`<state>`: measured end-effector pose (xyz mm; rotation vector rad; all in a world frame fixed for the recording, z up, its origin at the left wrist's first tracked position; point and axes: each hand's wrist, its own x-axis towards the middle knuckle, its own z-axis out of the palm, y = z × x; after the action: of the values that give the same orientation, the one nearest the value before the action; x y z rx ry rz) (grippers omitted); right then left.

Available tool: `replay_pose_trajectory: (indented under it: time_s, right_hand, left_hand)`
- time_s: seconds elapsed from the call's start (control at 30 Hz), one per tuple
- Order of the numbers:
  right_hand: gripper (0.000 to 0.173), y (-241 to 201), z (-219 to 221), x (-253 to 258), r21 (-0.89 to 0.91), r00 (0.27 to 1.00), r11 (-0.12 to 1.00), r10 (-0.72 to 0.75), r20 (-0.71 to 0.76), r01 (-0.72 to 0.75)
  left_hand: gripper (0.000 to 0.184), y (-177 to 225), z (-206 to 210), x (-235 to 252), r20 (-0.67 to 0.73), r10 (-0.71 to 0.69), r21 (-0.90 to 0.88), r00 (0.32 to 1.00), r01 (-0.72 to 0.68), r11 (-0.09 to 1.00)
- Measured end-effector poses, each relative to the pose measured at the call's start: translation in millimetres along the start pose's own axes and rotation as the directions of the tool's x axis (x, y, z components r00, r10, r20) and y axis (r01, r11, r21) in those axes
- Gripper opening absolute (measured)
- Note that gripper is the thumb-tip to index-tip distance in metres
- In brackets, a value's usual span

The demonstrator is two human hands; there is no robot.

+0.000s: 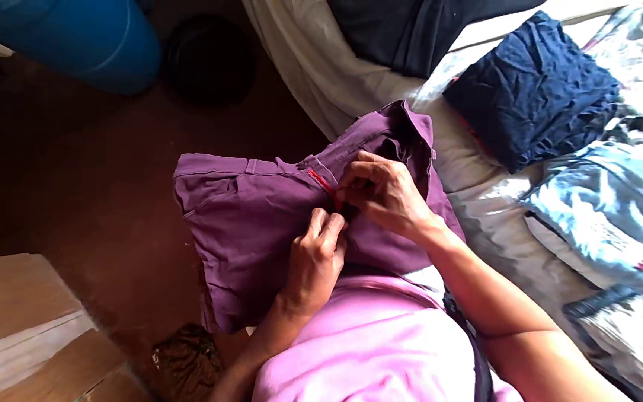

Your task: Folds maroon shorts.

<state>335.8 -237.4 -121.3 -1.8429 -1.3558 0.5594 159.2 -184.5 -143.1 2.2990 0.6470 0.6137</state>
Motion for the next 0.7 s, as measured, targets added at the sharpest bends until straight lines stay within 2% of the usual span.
replay_pose_trajectory:
  time_s: [0.17,0.33,0.4,0.47,0.5,0.57,0.63,0.7]
  right_hand:
    - [0.011,5.4,-16.4,41.7,-0.056,0.996,0.998,0.001,0.085,0.004]
    - [0.012,4.8,-2.5,61.4,-0.162,0.97,0.986,0.0,0.242,0.04]
    - [0.015,5.1,-14.6,66.1,-0.174,0.978,0.98,-0.064,0.199,0.1]
    - [0.022,3.1,-47.9,68.3,-0.171,0.986,0.971,-0.161,0.041,0.166]
    - [0.024,3.8,-67.6,68.6,-0.167,0.976,0.964,-0.216,-0.03,0.208]
    - [0.031,10.9,-97.4,63.7,-0.171,0.962,0.953,-0.264,-0.073,0.248]
    - [0.041,26.6,-107.2,56.1,-0.178,0.966,0.951,-0.258,-0.008,0.253]
    - [0.053,44.0,-101.2,53.1,-0.154,0.966,0.955,-0.241,0.097,0.253]
  left_hand:
    - [0.012,4.5,-1.8,-6.3,0.018,0.025,0.048,1.0,-0.026,0.999]
    - [0.012,-8.5,-0.5,-8.3,0.05,-0.021,0.072,0.999,0.018,0.997]
    - [0.012,-16.6,-11.6,-5.2,0.101,-0.04,-0.005,0.994,0.041,0.999]
    - [0.019,-24.7,-32.3,3.1,0.124,-0.026,-0.029,0.992,0.03,0.999]
    - [0.023,-30.0,-45.6,11.6,0.109,-0.013,0.018,0.994,0.011,1.0]
    - [0.033,-42.9,-69.7,35.7,0.082,0.003,0.17,0.997,-0.017,0.985]
    - [0.039,-56.2,-79.3,64.1,0.126,-0.019,0.298,0.992,-0.02,0.954]
    - [0.048,-68.8,-73.5,86.9,0.26,-0.092,0.363,0.961,-0.009,0.932]
